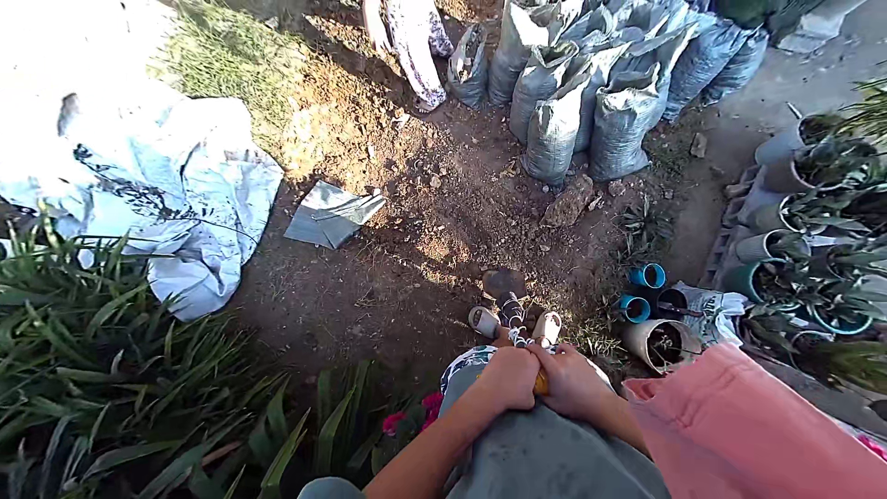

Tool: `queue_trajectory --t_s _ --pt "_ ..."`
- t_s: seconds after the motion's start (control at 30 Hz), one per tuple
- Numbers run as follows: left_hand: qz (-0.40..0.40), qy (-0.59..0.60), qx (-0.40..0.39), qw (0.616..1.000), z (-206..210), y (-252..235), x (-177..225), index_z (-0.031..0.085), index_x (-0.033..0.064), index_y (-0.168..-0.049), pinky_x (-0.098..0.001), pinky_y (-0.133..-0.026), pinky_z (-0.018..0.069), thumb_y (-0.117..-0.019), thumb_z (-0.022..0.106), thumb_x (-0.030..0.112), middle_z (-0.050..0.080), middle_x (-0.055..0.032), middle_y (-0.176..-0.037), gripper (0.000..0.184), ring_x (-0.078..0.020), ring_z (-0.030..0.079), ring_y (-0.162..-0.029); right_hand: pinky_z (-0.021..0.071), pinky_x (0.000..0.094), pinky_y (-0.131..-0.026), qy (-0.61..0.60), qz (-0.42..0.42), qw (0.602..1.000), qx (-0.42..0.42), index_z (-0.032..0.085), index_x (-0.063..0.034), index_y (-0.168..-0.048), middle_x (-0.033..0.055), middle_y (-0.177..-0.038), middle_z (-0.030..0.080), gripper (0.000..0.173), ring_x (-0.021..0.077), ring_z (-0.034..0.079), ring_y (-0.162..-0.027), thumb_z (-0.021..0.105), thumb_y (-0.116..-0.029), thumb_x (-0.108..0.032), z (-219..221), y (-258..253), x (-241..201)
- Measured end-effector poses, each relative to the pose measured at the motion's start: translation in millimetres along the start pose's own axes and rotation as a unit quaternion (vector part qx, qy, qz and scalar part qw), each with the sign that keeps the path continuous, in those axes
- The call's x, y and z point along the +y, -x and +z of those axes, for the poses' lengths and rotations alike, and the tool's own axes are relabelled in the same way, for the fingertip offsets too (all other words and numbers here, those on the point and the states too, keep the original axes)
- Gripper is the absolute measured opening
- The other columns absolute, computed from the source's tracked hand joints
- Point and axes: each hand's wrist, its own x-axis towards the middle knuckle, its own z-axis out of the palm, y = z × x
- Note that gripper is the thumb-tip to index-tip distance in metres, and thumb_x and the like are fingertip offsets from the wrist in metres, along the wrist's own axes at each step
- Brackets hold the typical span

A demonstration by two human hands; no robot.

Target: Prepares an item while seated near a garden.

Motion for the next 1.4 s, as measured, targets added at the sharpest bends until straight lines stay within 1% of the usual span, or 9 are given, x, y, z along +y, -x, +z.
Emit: queue_trajectory --t_s 0.07,0.2,0.4,0.63,0.7,0.83,1.0,1.23,1.4 --pt "-0.011 -0.006 -0.011 1.0 1 -1 5 0.064 -0.0044 -0.112 -0.0647 -0.088 0.0514 -0.0807 0.075 0.026 0.067 -0.0253 -0.115 0.045 -0.0441 0.065 -0.11 0.0418 0.056 -0.11 -0.009 -0.004 1.0 0.017 0.04 -0.0081 -0.154 0.0176 -0.106 0.074 0.085 0.0347 0.071 -0.103 0.073 -0.0831 -0.041 7 4 3" --pt "-0.024 -0.006 0.004 1.0 8 -10 18 0.065 -0.0047 -0.11 -0.0647 -0.089 0.0505 -0.08 0.075 0.028 0.067 -0.0256 -0.114 0.045 -0.0442 0.065 -0.11 0.0481 0.0553 -0.101 -0.017 -0.052 0.994 0.091 0.047 -0.0057 -0.149 0.0164 -0.095 0.075 0.086 0.0341 0.073 -0.091 0.079 -0.0746 -0.034 23 11 25" --pt "-0.055 0.034 0.027 0.998 45 -31 64 0.066 -0.0033 -0.112 -0.0631 -0.095 0.0492 -0.0839 0.073 0.03 0.068 -0.0244 -0.115 0.044 -0.0423 0.065 -0.112 0.0434 0.0567 -0.107 -0.016 -0.044 0.999 -0.013 0.039 -0.0092 -0.155 0.0199 -0.106 0.073 0.087 0.0374 0.07 -0.102 0.077 -0.0804 -0.035 29 41 57" --pt "-0.047 0.016 -0.018 0.999 36 -52 79 0.065 -0.0044 -0.114 -0.0634 -0.09 0.0513 -0.0894 0.07 0.033 0.068 -0.0252 -0.117 0.045 -0.0432 0.065 -0.112 0.0453 0.0561 -0.104 -0.031 -0.029 0.999 0.02 0.048 -0.0112 -0.15 0.0181 -0.099 0.075 0.083 0.0358 0.072 -0.097 0.078 -0.0784 -0.039 35 51 80" --pt "-0.043 0.006 -0.026 0.999 32 -52 75 0.066 -0.0037 -0.11 -0.0636 -0.089 0.052 -0.0883 0.07 0.032 0.069 -0.0248 -0.114 0.042 -0.0432 0.066 -0.11 0.0459 0.0555 -0.103 -0.046 -0.03 0.998 0.026 0.049 -0.0098 -0.149 0.0181 -0.098 0.075 0.081 0.0355 0.072 -0.095 0.078 -0.0783 -0.039 37 48 77" --pt "-0.057 0.006 -0.055 0.997 38 -38 65 0.067 -0.0045 -0.104 -0.0657 -0.086 0.052 -0.086 0.072 0.034 0.069 -0.0258 -0.11 0.043 -0.0453 0.066 -0.107 0.0414 0.0592 -0.107 -0.065 -0.025 0.995 -0.068 0.044 -0.0061 -0.151 0.0244 -0.107 0.072 0.081 0.0416 0.069 -0.105 0.075 -0.0854 -0.041 34 39 57" --pt "-0.119 0.035 -0.026 0.992 66 -29 62 0.068 -0.0016 -0.104 -0.0623 -0.089 0.0525 -0.0838 0.071 0.037 0.07 -0.0223 -0.11 0.043 -0.0411 0.067 -0.107 0.0451 0.0597 -0.102 -0.033 -0.076 0.992 -0.1 0.043 -0.0045 -0.15 0.0238 -0.1 0.071 0.075 0.0414 0.069 -0.1 0.072 -0.0877 -0.035 44 32 49" --pt "-0.146 0.052 0.001 0.988 61 -24 78 0.067 -0.0026 -0.107 -0.0631 -0.091 0.052 -0.0838 0.073 0.028 0.07 -0.0236 -0.113 0.039 -0.0423 0.066 -0.109 0.0449 0.057 -0.103 -0.029 -0.093 0.994 -0.054 0.045 -0.0048 -0.149 0.0225 -0.101 0.073 0.078 0.0403 0.069 -0.1 0.076 -0.0837 -0.033 44 39 57" --pt "-0.158 0.05 0.0 0.986 54 -24 80 0.067 -0.0028 -0.111 -0.0616 -0.091 0.0525 -0.086 0.071 0.03 0.069 -0.0234 -0.115 0.041 -0.0416 0.066 -0.112 0.0438 0.0555 -0.106 -0.022 -0.104 0.994 -0.04 0.046 -0.0046 -0.148 0.0215 -0.101 0.073 0.078 0.0386 0.07 -0.099 0.077 -0.0829 -0.034 39 36 59"
